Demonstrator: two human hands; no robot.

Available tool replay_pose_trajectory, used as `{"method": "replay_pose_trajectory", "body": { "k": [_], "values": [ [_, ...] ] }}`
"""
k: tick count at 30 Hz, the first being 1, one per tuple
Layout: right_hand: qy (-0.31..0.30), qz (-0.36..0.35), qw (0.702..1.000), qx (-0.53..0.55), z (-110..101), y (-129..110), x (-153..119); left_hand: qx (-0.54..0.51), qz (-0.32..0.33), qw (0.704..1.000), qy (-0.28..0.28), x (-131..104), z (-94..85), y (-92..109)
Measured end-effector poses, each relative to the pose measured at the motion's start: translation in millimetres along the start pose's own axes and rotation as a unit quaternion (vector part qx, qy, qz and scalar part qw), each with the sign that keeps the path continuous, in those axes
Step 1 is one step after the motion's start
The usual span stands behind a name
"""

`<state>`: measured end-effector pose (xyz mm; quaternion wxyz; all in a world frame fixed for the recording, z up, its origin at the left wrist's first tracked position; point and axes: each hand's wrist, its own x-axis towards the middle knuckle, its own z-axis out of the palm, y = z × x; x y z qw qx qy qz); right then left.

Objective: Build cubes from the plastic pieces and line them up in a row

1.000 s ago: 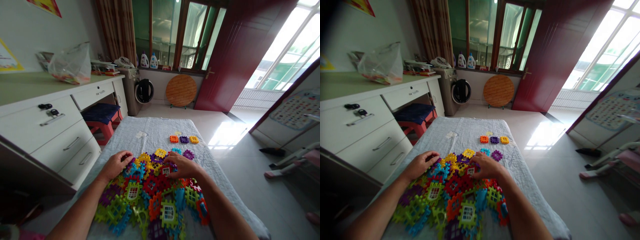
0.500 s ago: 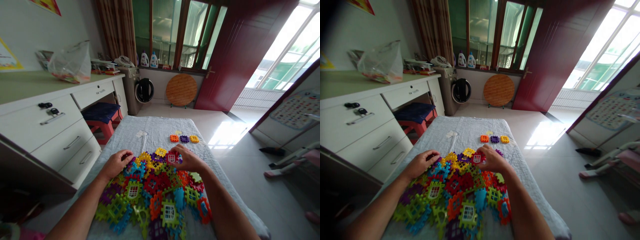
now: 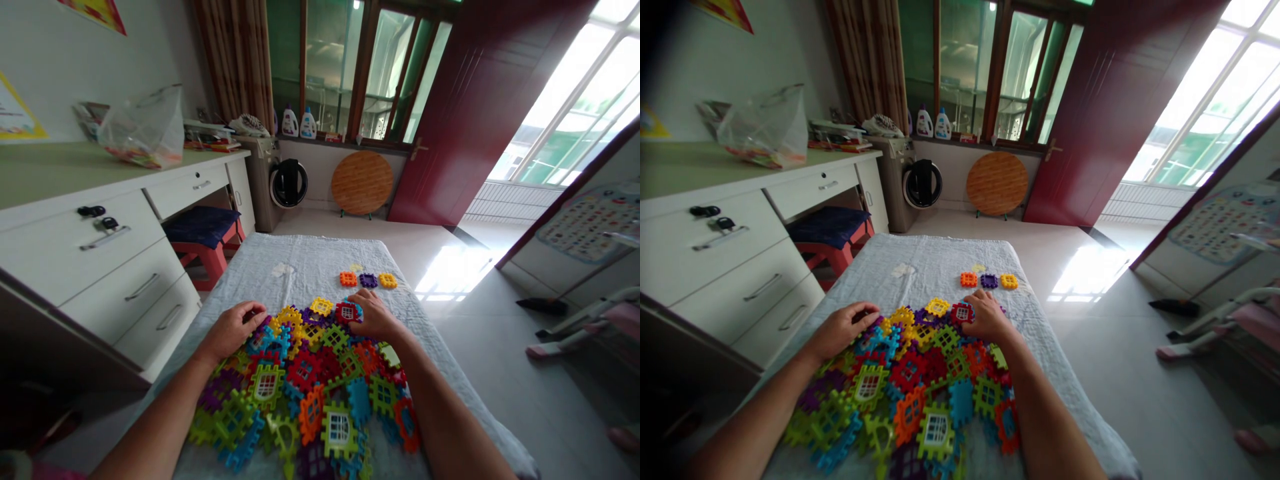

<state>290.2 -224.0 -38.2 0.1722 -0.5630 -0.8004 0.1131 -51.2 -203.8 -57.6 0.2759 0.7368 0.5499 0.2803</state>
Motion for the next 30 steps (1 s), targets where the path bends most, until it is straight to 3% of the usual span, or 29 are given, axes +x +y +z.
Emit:
{"method": "replay_pose_trajectory", "body": {
  "k": [16, 22, 27, 30],
  "values": [
    [-0.004, 0.011, 1.000, -0.023, 14.5, -6.4, 7.3, -0.007, 0.001, 1.000, -0.002, -0.6, -0.6, 2.8],
    [0.009, 0.015, 1.000, -0.023, 5.2, -9.3, 12.6, -0.007, 0.002, 1.000, -0.002, 0.2, 0.2, 0.9],
    [0.031, 0.025, 0.998, -0.058, -13.4, -6.8, 46.8, -0.003, 0.003, 1.000, -0.005, 0.2, -0.2, 1.1],
    [0.032, 0.034, 0.996, -0.080, -10.9, -3.5, 79.5, -0.001, 0.004, 1.000, -0.007, 0.2, -0.5, 1.4]
  ]
}}
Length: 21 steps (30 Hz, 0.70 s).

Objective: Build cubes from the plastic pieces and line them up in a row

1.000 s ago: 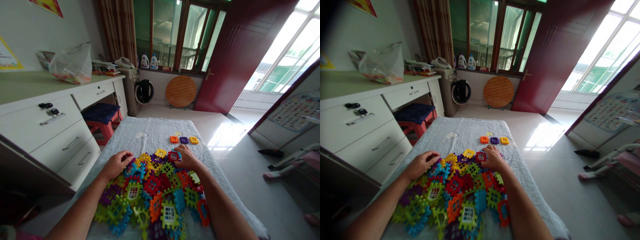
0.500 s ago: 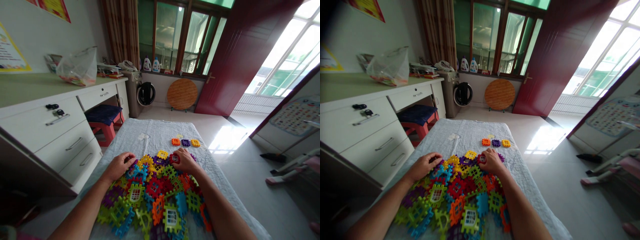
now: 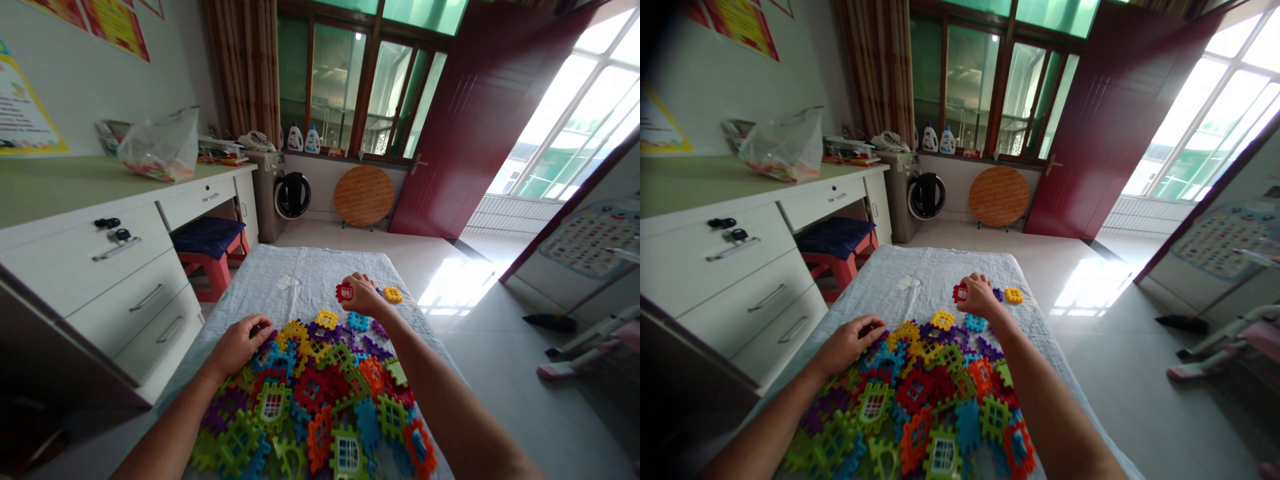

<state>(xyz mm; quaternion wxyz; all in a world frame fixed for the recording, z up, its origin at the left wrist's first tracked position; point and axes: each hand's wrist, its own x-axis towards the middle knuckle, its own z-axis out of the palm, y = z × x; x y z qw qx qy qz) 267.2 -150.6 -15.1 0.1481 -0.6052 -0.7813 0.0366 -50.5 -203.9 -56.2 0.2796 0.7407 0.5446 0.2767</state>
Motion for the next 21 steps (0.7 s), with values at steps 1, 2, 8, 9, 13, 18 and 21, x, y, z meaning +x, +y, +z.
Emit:
{"method": "replay_pose_trajectory", "body": {
  "k": [1, 2, 8, 9, 13, 18, 21],
  "values": [
    [-0.001, 0.006, 1.000, -0.008, 4.6, -0.4, 10.4, 0.001, 0.000, 1.000, 0.000, 0.1, 0.0, 0.0],
    [-0.005, 0.014, 1.000, -0.016, 10.2, -0.9, 19.8, 0.003, 0.001, 1.000, -0.001, 0.1, 0.0, -0.1],
    [-0.079, 0.021, 0.996, -0.026, 37.9, -0.3, 47.0, 0.011, 0.012, 1.000, 0.001, -0.1, -0.5, -0.9],
    [-0.086, 0.020, 0.996, -0.022, 37.5, 2.0, 48.3, 0.011, 0.012, 1.000, 0.002, -0.1, -0.6, -0.9],
    [-0.082, 0.031, 0.996, 0.001, 21.3, 17.0, 54.2, 0.013, 0.010, 1.000, 0.000, 0.3, -1.0, -0.2],
    [-0.086, 0.030, 0.996, -0.002, 10.9, 22.9, 57.0, 0.015, 0.007, 1.000, -0.003, 0.5, -0.9, 0.5],
    [-0.121, 0.005, 0.992, -0.024, 22.2, 14.0, 53.5, 0.015, 0.006, 1.000, -0.002, 0.4, -1.0, 1.0]
  ]
}}
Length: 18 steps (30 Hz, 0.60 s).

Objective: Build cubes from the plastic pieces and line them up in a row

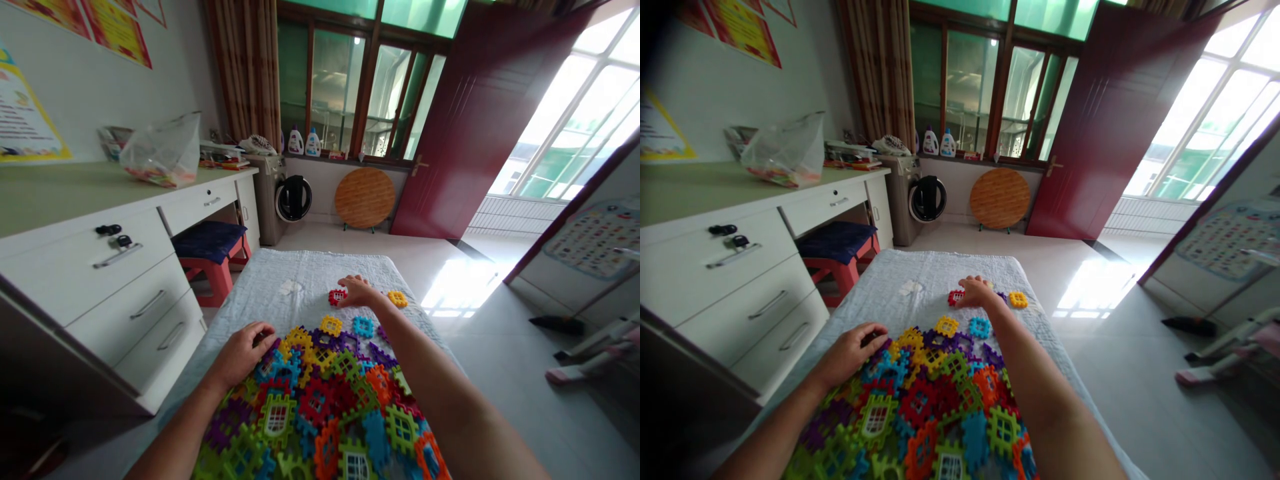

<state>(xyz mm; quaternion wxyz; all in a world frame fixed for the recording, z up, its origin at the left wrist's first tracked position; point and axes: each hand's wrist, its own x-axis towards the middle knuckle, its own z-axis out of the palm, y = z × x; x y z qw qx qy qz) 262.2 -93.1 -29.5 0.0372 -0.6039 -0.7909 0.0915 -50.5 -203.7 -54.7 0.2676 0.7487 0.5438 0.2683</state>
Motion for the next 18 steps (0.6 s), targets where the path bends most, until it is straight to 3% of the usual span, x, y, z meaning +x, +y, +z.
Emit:
{"method": "replay_pose_trajectory", "body": {
  "k": [5, 14, 18],
  "values": [
    [-0.010, -0.012, 1.000, -0.027, 11.9, -12.6, 2.5, -0.005, 0.001, 1.000, 0.004, -0.4, -0.3, 0.2],
    [-0.011, -0.020, 0.999, -0.023, 12.8, -17.8, 9.5, 0.001, 0.000, 1.000, 0.006, -0.9, -0.7, 1.0],
    [0.016, -0.006, 1.000, 0.006, 2.3, -14.8, 4.9, -0.003, -0.006, 1.000, 0.000, -1.0, -1.2, 1.2]
  ]
}}
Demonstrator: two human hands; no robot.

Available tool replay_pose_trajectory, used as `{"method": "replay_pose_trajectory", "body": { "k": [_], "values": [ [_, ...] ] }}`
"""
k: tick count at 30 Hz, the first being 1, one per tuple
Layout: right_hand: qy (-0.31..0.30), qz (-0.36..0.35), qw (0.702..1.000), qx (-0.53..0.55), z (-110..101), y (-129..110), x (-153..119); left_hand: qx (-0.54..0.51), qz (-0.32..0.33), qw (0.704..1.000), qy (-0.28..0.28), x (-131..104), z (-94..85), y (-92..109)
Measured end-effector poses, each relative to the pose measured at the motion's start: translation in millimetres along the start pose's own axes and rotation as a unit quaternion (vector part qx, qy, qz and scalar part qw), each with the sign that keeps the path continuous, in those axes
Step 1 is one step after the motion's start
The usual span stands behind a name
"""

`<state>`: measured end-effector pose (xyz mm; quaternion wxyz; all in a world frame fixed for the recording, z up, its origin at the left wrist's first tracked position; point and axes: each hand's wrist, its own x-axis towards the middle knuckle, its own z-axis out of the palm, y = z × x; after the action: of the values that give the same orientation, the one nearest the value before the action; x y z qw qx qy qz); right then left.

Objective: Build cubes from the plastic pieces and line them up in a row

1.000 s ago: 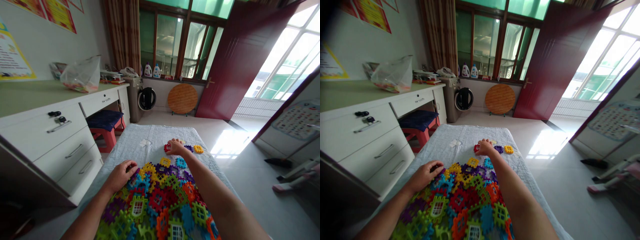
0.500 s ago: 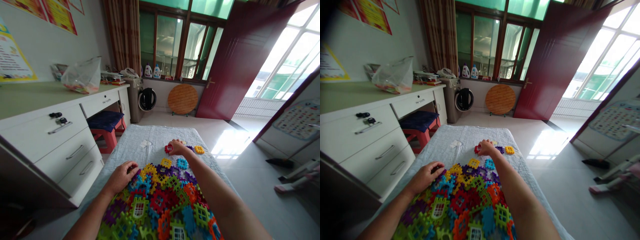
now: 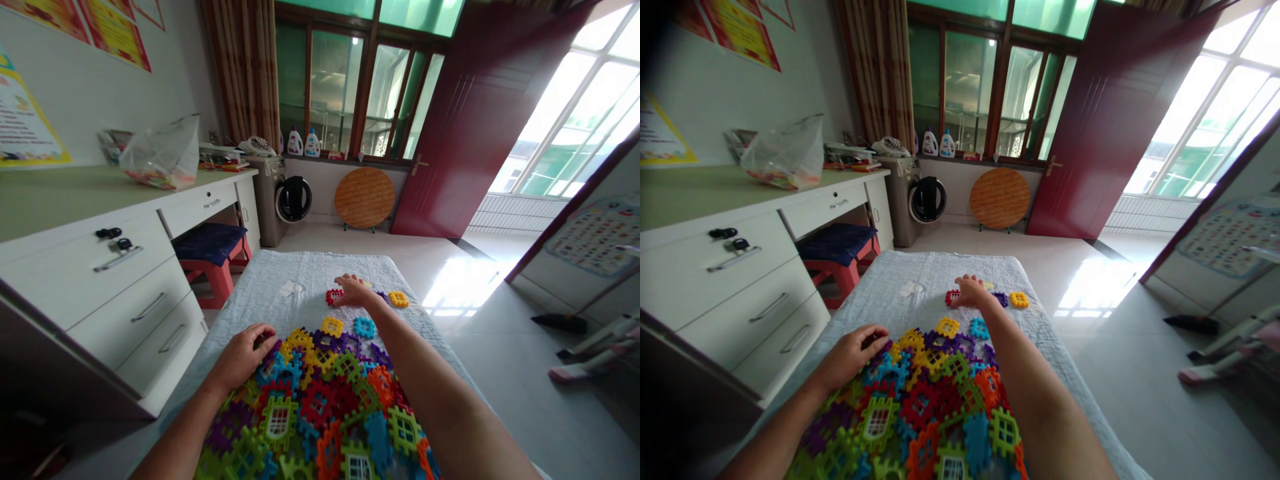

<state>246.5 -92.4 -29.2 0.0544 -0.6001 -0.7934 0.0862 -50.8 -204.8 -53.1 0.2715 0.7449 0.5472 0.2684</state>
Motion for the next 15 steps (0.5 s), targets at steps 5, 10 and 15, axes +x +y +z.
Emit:
{"method": "replay_pose_trajectory", "body": {
  "k": [5, 10, 15],
  "values": [
    [0.136, 0.015, 0.986, 0.094, -29.6, 27.5, -23.8, -0.002, 0.001, 1.000, 0.004, 0.4, 0.0, -0.6],
    [0.168, -0.017, 0.969, 0.181, -41.2, 49.6, -77.6, -0.015, 0.000, 1.000, 0.009, 1.1, 0.8, 1.0],
    [0.051, -0.032, 0.983, 0.175, -30.0, 35.4, -130.2, -0.050, -0.002, 0.999, 0.010, 0.3, 2.5, 0.9]
  ]
}}
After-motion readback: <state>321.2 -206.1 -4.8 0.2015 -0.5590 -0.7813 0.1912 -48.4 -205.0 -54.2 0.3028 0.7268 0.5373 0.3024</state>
